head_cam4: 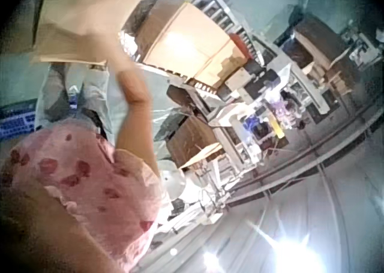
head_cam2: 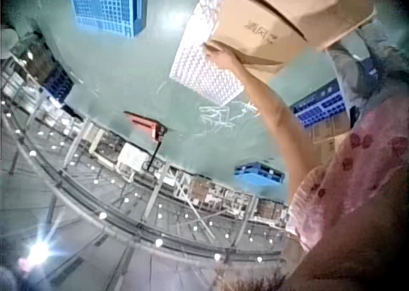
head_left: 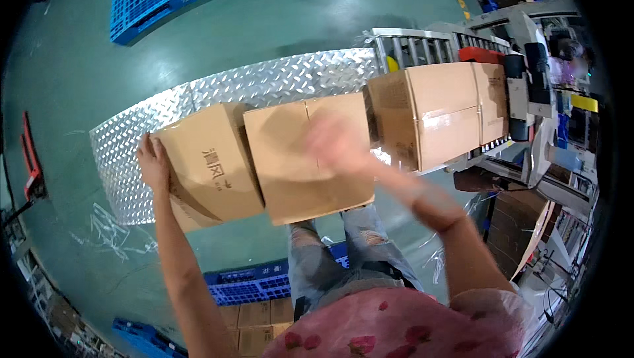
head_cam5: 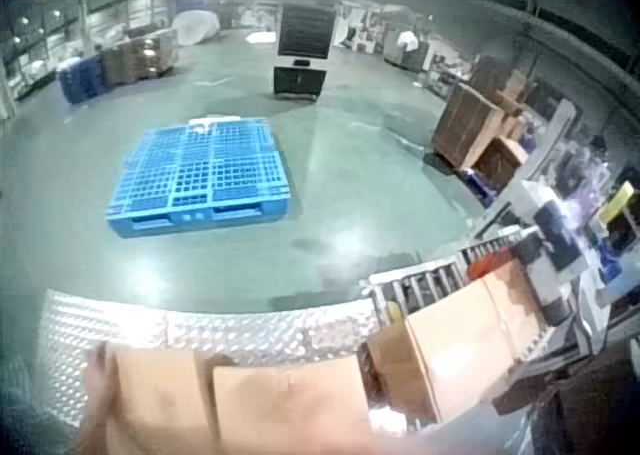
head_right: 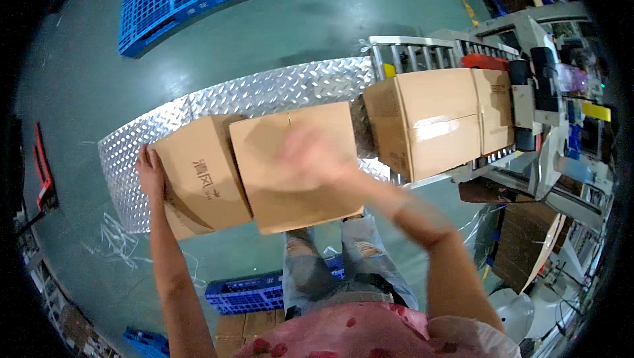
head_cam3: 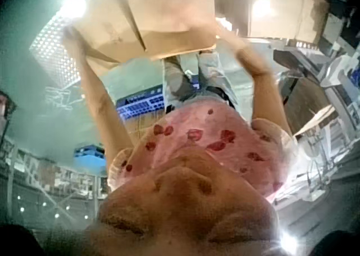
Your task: The person picks up paper-wrapped products from a blue crate and packs them into cardboard boxes on a conveyor belt, then moves the filled boxes to a pallet.
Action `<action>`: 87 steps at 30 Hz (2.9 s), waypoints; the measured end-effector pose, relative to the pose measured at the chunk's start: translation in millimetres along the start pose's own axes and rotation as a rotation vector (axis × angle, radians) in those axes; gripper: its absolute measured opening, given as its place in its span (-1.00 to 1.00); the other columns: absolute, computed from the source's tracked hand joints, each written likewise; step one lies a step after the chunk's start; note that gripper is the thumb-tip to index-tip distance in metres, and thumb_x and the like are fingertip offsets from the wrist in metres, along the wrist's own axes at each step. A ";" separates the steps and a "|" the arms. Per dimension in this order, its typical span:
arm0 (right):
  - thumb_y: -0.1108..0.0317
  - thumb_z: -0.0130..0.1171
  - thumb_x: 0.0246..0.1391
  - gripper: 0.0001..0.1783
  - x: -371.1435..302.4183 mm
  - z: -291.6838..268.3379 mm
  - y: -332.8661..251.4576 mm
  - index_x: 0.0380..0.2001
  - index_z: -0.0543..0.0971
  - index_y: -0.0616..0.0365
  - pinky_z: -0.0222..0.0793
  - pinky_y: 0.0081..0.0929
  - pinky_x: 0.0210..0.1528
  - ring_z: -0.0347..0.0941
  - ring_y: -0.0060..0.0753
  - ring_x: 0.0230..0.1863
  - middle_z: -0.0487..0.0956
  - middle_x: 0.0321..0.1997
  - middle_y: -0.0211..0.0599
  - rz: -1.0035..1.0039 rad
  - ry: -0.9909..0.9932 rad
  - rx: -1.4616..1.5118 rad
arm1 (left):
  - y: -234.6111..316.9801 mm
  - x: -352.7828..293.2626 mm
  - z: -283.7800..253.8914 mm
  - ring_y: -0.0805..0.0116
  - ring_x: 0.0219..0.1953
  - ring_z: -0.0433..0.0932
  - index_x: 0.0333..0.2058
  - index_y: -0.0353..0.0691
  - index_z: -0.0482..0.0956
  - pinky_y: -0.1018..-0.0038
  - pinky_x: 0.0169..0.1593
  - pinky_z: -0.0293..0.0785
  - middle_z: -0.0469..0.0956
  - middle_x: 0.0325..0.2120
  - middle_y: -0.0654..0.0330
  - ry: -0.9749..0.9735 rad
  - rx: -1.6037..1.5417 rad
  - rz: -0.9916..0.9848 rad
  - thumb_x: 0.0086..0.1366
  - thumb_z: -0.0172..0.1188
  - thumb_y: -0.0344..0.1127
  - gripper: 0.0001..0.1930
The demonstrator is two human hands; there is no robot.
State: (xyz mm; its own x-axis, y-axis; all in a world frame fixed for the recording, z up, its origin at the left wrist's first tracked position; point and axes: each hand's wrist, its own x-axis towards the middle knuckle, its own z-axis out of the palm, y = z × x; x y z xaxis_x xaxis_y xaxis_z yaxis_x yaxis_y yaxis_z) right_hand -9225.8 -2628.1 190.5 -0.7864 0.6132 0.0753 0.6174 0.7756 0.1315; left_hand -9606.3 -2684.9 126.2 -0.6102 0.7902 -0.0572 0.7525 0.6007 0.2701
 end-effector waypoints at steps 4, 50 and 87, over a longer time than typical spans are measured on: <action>0.21 -0.08 -0.04 -0.74 -68.1 37.7 227.1 -0.64 0.44 0.13 0.26 -0.37 -0.45 0.35 -0.26 -0.50 0.42 -0.55 -0.20 0.348 0.145 -0.148 | 29.1 -17.0 -16.8 0.08 -0.18 0.36 -0.03 0.09 0.22 0.27 -0.14 0.27 0.25 -0.11 0.04 -0.032 -0.023 -0.011 0.17 -0.25 0.02 -0.59; 0.13 -0.17 0.00 -0.54 -142.5 -71.0 110.5 -0.10 0.28 0.24 0.14 -0.42 -0.07 0.24 -0.39 -0.12 0.32 -0.12 -0.22 1.154 -0.898 1.118 | -153.5 -629.8 -178.1 0.28 -0.04 0.26 0.03 -0.26 0.09 0.42 0.04 0.15 0.24 -0.05 0.09 0.325 -1.199 -1.402 0.22 -0.27 -0.01 -0.48; -0.04 -0.17 0.00 -0.44 -453.2 -105.9 -980.4 -0.06 0.26 0.19 0.22 -0.39 -0.05 0.31 -0.32 -0.11 0.36 -0.10 -0.19 -1.233 -1.645 0.426 | 123.6 -1175.5 134.6 0.29 -0.02 0.25 0.04 -0.30 0.05 0.43 0.03 0.16 0.23 -0.04 0.08 2.480 -1.544 -1.701 0.21 -0.30 0.05 -0.42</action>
State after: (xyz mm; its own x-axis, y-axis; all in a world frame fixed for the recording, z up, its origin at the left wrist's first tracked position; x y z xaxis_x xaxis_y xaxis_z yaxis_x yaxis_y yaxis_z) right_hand -9477.1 -3682.2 132.1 -0.1015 -0.7754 -0.6233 0.0674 0.6197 -0.7819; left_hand -8762.6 -3523.1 97.5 0.0898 -0.6915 -0.7167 0.3894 -0.6380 0.6643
